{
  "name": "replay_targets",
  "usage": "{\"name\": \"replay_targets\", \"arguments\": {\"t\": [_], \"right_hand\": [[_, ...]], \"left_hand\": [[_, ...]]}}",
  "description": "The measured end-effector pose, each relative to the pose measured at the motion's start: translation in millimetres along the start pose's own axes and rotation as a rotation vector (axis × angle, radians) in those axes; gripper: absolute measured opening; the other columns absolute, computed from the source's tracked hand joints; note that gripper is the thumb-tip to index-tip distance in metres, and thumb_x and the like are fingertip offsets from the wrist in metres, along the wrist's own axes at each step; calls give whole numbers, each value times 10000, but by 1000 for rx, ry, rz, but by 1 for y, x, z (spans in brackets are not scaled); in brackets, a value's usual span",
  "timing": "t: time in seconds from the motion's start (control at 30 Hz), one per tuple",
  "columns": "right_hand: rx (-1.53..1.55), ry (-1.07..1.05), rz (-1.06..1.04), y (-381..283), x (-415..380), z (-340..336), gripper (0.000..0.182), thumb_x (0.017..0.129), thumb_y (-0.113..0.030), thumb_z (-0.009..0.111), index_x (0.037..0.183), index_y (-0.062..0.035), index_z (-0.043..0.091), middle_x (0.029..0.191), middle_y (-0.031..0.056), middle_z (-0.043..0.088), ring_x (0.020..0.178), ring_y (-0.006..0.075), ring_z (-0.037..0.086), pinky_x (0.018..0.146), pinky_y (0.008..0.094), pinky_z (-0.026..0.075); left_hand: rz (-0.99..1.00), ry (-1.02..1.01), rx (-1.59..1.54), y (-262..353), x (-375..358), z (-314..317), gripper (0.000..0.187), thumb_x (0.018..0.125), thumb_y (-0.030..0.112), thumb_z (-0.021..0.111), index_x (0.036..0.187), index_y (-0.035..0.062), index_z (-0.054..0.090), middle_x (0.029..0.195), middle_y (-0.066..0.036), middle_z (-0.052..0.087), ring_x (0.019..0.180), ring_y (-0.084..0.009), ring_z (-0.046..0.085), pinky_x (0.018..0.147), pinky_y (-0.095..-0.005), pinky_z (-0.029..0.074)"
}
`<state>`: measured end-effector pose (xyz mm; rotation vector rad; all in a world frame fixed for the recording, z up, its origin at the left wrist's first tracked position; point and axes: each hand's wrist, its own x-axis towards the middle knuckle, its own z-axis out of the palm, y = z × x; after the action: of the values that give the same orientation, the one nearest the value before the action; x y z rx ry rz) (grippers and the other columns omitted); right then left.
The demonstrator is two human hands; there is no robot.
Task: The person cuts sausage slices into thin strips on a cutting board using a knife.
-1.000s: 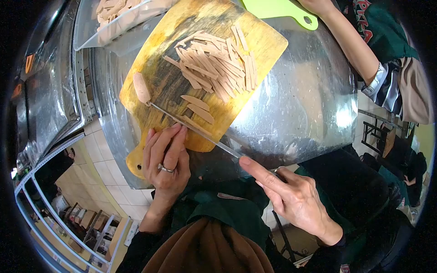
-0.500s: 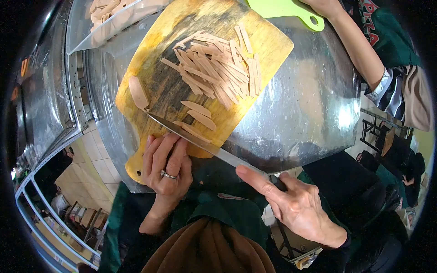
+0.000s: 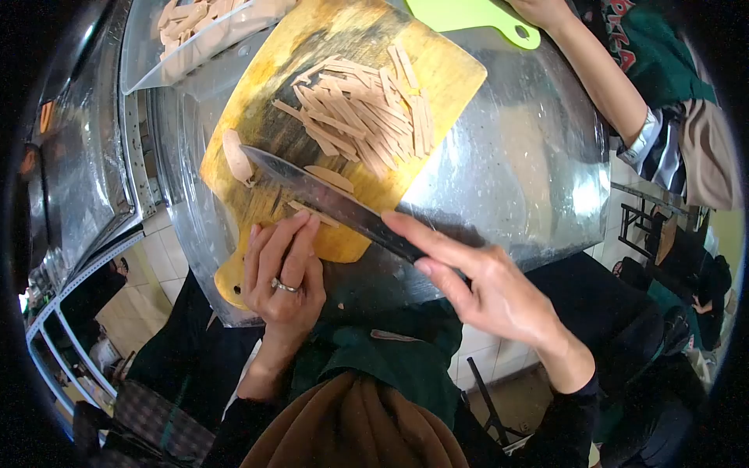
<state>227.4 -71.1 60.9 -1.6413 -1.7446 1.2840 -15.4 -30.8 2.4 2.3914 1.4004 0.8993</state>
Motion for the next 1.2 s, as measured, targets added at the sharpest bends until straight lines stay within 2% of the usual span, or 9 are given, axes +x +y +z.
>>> {"name": "replay_targets", "arguments": {"t": [0.1,0.17,0.3,0.33,0.47,0.57,0.77,0.93,1.2], "right_hand": [[77,-111,230,-22,1,-15,468,1037,-69,555,1501,-133,555,1503,105,563,1076,346,742,876,419,597],[28,-55,128,-21,-5,-16,466,1037,-79,558,1499,-140,557,1509,99,552,1096,362,730,872,442,596],[-443,-42,50,-30,-33,-15,583,994,-74,623,1526,-300,542,859,165,671,584,203,614,578,394,583],[-521,5,7,-30,-41,-10,759,895,-3,674,1537,-374,517,688,61,423,546,181,539,512,358,561],[-680,92,-90,-20,-55,8,963,717,80,691,1539,-389,517,709,37,375,538,183,499,506,342,541],[-722,103,-118,-18,-59,14,990,699,88,692,1545,-391,510,711,37,367,533,184,490,508,327,534],[-373,253,-2,-19,-75,2,753,866,83,682,1496,-318,588,675,97,400,537,198,475,526,379,487],[-160,383,70,-9,-83,-1,548,924,40,690,1434,-158,651,876,173,705,573,211,515,615,342,504],[-110,346,-1,0,-74,9,550,947,17,678,1456,-186,632,910,161,727,589,209,543,606,334,512]], "left_hand": [[1,24,-4,1,-4,3,426,742,-61,713,1145,61,779,1160,-57,740,1002,-257,711,1000,-436,535],[6,31,-21,1,-4,4,431,746,-62,713,1157,53,771,1165,-59,739,1017,-264,709,999,-438,535],[-35,85,-130,1,-4,-4,348,792,-73,710,1119,39,750,1177,-97,705,1048,-295,684,989,-419,532],[-77,129,-196,1,-8,-9,323,803,-73,709,1104,38,745,1178,-106,695,1055,-301,676,987,-412,530],[-97,189,-202,-2,-7,-28,280,826,-88,711,1069,51,732,1172,-126,662,1086,-339,640,1024,-422,488],[-46,101,-116,-7,8,-38,289,826,-54,750,1091,61,743,1180,-126,668,1109,-347,632,1040,-441,460],[-63,-27,-98,-18,59,-41,168,935,-2,704,1092,27,755,1154,-116,698,1118,-258,655,983,-376,495],[25,-219,-134,-26,78,-25,201,886,93,758,1086,72,771,1111,-77,704,1070,-294,634,999,-387,439],[146,-298,-89,-35,87,-22,172,869,127,776,1029,67,758,1114,-60,692,1077,-294,610,1004,-408,421]]}}
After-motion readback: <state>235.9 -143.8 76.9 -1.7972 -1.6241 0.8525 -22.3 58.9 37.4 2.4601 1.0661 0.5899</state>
